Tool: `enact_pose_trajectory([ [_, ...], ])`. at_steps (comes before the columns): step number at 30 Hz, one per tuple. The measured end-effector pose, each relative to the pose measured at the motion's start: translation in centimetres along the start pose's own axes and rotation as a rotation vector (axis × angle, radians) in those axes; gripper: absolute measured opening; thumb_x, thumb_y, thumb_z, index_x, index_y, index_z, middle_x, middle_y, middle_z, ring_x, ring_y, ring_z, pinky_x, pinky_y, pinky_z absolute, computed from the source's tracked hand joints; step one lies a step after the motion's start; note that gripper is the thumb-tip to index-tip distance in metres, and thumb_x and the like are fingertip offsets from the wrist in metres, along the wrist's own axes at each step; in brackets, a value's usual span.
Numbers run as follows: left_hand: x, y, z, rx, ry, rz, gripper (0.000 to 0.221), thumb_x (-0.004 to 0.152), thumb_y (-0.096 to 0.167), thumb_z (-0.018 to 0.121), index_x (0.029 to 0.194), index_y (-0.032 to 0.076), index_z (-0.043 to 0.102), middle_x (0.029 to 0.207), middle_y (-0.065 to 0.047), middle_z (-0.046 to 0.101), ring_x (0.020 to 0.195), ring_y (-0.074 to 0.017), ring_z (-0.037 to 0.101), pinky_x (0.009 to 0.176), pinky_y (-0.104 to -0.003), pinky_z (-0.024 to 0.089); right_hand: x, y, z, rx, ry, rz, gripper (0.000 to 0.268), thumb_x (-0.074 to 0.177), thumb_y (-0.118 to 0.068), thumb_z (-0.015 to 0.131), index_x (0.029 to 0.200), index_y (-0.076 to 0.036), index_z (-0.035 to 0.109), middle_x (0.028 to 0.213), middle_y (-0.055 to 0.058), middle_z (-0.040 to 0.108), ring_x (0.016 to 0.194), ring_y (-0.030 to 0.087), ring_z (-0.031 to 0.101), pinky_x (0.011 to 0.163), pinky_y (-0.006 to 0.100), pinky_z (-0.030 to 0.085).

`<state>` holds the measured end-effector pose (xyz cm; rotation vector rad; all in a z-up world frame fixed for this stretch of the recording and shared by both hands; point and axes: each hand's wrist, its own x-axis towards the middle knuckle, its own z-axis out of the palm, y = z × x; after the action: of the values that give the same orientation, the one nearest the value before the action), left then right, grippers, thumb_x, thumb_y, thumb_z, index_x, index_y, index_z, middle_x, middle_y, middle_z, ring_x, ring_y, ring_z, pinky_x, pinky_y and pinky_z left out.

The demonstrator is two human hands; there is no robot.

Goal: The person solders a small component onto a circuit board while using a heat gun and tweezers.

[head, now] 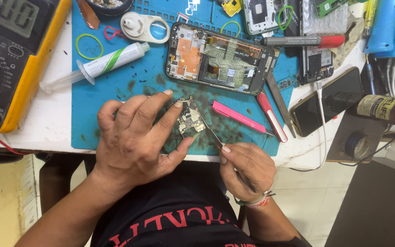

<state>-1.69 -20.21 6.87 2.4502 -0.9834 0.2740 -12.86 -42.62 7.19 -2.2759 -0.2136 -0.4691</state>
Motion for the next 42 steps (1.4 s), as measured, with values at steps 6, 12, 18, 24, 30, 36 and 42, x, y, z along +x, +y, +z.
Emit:
enact_pose_trajectory([
  [6, -0.02, 0.0, -0.02, 0.006, 0.0, 0.001, 0.054, 0.091, 0.052, 0.08, 0.125, 0.01, 0.076, 0.136, -0.006, 0.062, 0.119, -0.0218, 0.054, 0.104, -0.043, 0.03, 0.0, 0.04, -0.1, -0.001, -0.01, 0.008, 0.033, 0.082, 0.013, 0.073, 0.112, 0.0, 0.068, 0.093, 0.013, 0.073, 0.08, 0.025, 0.073, 0.072, 0.032, 0.057],
  [12, 0.02, 0.04, 0.0, 0.008, -0.004, -0.004, 0.054, 0.091, 0.052, 0.08, 0.124, 0.01, 0.076, 0.136, -0.006, 0.062, 0.119, -0.0216, 0.054, 0.104, -0.043, 0.03, 0.03, 0.08, -0.2, 0.009, -0.014, 0.009, 0.034, 0.081, 0.013, 0.073, 0.112, 0.0, 0.068, 0.093, 0.013, 0.073, 0.079, 0.025, 0.072, 0.071, 0.032, 0.057],
  [18, 0.03, 0.03, -0.01, 0.005, -0.002, -0.001, 0.053, 0.092, 0.052, 0.08, 0.125, 0.011, 0.076, 0.136, -0.006, 0.062, 0.119, -0.0216, 0.054, 0.104, -0.043, 0.03, -0.06, 0.15, -0.33, 0.014, -0.016, 0.016, 0.035, 0.079, 0.013, 0.072, 0.112, -0.001, 0.069, 0.093, 0.013, 0.073, 0.079, 0.024, 0.072, 0.071, 0.031, 0.056],
  [24, 0.0, 0.0, 0.03, 0.004, -0.003, 0.0, 0.053, 0.092, 0.052, 0.08, 0.125, 0.01, 0.076, 0.135, -0.006, 0.062, 0.119, -0.0218, 0.054, 0.105, -0.043, 0.03, -0.17, 0.21, -0.43, 0.024, -0.023, 0.02, 0.036, 0.079, 0.013, 0.071, 0.112, -0.001, 0.068, 0.093, 0.012, 0.072, 0.078, 0.024, 0.07, 0.071, 0.032, 0.056],
  [30, -0.02, 0.08, 0.06, 0.018, 0.0, -0.007, 0.053, 0.092, 0.053, 0.079, 0.124, 0.011, 0.076, 0.134, -0.005, 0.062, 0.118, -0.0213, 0.054, 0.106, -0.043, 0.03, -0.21, 0.13, -0.47, 0.028, -0.026, 0.025, 0.037, 0.079, 0.014, 0.072, 0.113, -0.001, 0.068, 0.093, 0.012, 0.072, 0.077, 0.023, 0.07, 0.07, 0.031, 0.055],
  [36, -0.06, 0.03, 0.07, 0.017, -0.009, -0.005, 0.053, 0.092, 0.053, 0.078, 0.124, 0.011, 0.076, 0.135, -0.005, 0.062, 0.118, -0.0215, 0.054, 0.106, -0.043, 0.029, -0.27, 0.17, -0.58, 0.028, -0.023, 0.022, 0.038, 0.079, 0.014, 0.071, 0.113, -0.001, 0.068, 0.092, 0.012, 0.072, 0.077, 0.023, 0.071, 0.07, 0.031, 0.056],
  [42, -0.09, 0.09, 0.11, 0.021, -0.01, -0.008, 0.054, 0.093, 0.054, 0.078, 0.124, 0.011, 0.076, 0.135, -0.005, 0.062, 0.118, -0.0214, 0.054, 0.107, -0.044, 0.029, -0.36, 0.26, -0.62, 0.028, -0.016, 0.014, 0.037, 0.077, 0.014, 0.07, 0.111, -0.001, 0.068, 0.092, 0.012, 0.072, 0.077, 0.023, 0.071, 0.069, 0.031, 0.056],
])
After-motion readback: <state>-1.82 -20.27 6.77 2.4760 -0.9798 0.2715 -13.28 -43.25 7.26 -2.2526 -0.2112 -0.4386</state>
